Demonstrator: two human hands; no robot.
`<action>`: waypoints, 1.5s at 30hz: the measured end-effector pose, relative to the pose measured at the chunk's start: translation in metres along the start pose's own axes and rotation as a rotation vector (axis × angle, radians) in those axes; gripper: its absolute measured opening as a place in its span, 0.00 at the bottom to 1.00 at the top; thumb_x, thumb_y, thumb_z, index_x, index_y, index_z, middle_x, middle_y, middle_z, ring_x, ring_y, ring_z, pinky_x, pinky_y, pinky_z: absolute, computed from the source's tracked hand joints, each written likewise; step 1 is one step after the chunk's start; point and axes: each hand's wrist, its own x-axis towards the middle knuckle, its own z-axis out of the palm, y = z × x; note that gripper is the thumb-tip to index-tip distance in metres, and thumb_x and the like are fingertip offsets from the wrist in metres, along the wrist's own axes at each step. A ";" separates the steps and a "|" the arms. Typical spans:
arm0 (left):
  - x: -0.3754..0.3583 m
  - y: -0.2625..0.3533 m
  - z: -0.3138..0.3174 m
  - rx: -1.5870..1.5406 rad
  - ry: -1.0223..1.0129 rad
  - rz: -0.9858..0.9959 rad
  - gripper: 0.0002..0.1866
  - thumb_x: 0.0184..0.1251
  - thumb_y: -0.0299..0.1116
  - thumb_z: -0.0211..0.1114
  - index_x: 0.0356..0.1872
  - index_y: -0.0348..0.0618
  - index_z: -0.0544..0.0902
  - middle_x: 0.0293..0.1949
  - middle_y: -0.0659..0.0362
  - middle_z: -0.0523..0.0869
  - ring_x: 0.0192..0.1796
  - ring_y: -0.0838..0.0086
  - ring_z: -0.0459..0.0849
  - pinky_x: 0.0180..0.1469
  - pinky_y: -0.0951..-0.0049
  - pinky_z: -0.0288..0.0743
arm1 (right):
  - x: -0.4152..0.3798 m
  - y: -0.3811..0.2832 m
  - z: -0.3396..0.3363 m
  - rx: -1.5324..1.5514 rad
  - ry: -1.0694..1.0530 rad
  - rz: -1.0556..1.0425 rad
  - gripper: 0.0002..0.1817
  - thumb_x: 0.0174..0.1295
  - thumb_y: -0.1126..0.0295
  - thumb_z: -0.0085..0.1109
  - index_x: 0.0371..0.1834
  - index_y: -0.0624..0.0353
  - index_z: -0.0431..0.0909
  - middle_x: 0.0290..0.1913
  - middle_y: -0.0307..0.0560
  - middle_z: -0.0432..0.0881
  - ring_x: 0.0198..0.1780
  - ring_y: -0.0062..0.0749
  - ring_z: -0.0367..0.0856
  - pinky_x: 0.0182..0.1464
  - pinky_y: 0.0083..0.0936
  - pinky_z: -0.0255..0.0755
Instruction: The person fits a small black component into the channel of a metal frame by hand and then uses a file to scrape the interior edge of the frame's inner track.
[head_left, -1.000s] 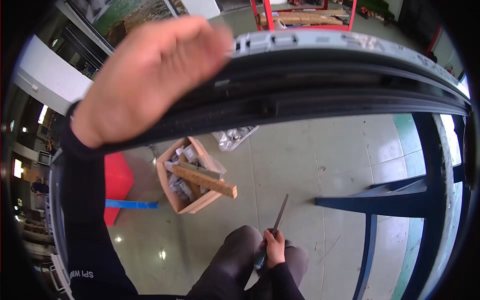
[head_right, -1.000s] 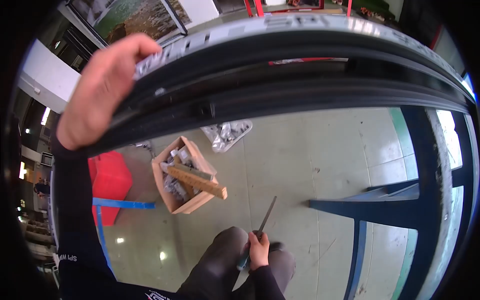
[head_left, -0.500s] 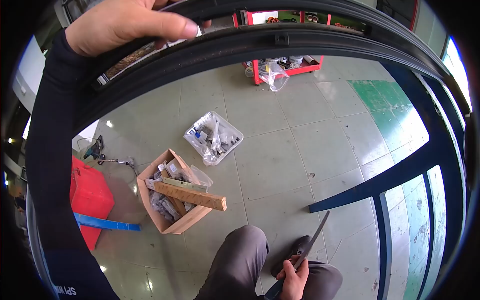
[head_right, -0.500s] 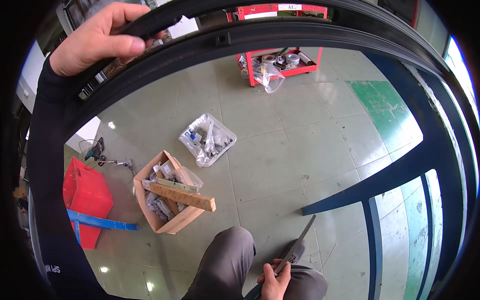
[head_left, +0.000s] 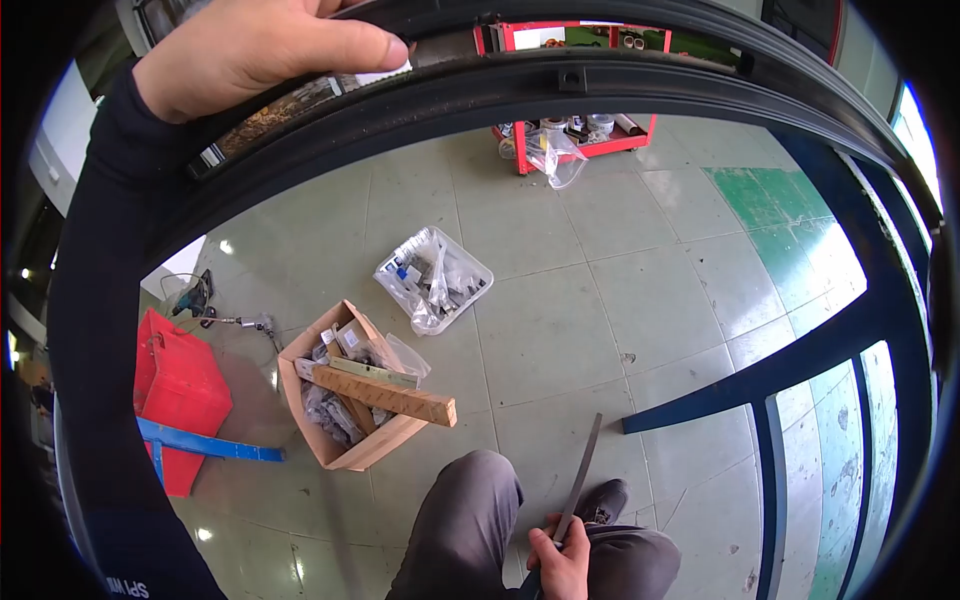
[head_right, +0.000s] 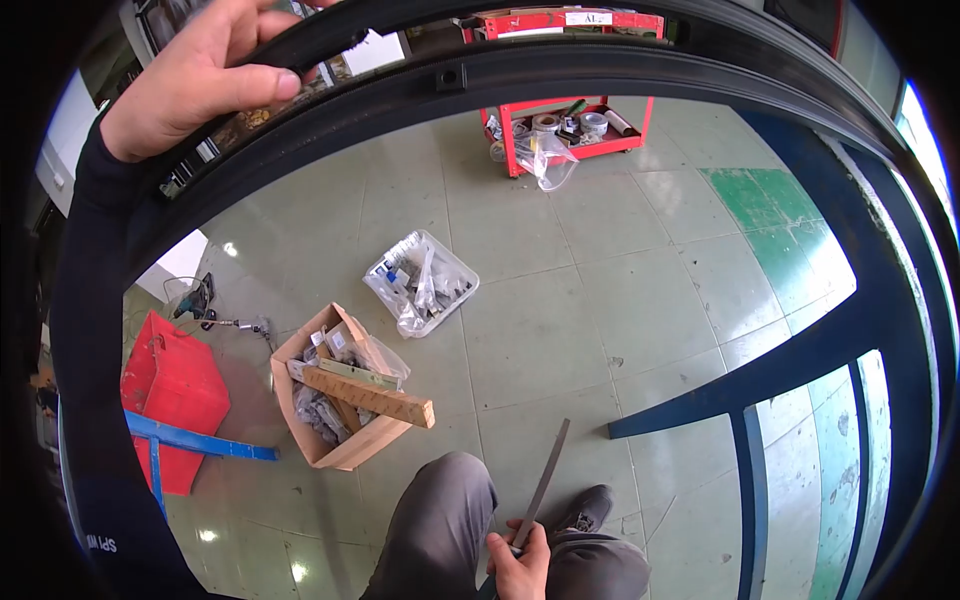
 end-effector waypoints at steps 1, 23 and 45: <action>0.001 0.010 0.003 0.020 0.024 -0.067 0.31 0.64 0.23 0.72 0.62 0.27 0.64 0.44 0.45 0.89 0.45 0.72 0.87 0.49 0.76 0.81 | 0.000 -0.003 0.001 0.002 0.015 0.015 0.09 0.70 0.75 0.63 0.47 0.58 0.72 0.29 0.33 0.73 0.25 0.16 0.71 0.26 0.17 0.65; 0.011 -0.010 -0.009 0.228 0.003 -0.176 0.20 0.53 0.37 0.77 0.44 0.39 0.83 0.36 0.67 0.82 0.37 0.86 0.79 0.41 0.85 0.72 | 0.002 -0.012 0.004 0.062 -0.088 0.074 0.08 0.70 0.77 0.61 0.48 0.58 0.73 0.31 0.34 0.74 0.28 0.18 0.72 0.29 0.19 0.67; 0.012 -0.011 -0.020 0.046 -0.188 -0.103 0.14 0.55 0.30 0.77 0.41 0.34 0.86 0.35 0.62 0.88 0.37 0.80 0.82 0.43 0.77 0.75 | 0.087 -0.304 0.174 -0.539 0.365 -1.251 0.19 0.56 0.60 0.77 0.37 0.64 0.82 0.24 0.44 0.80 0.26 0.33 0.79 0.34 0.32 0.74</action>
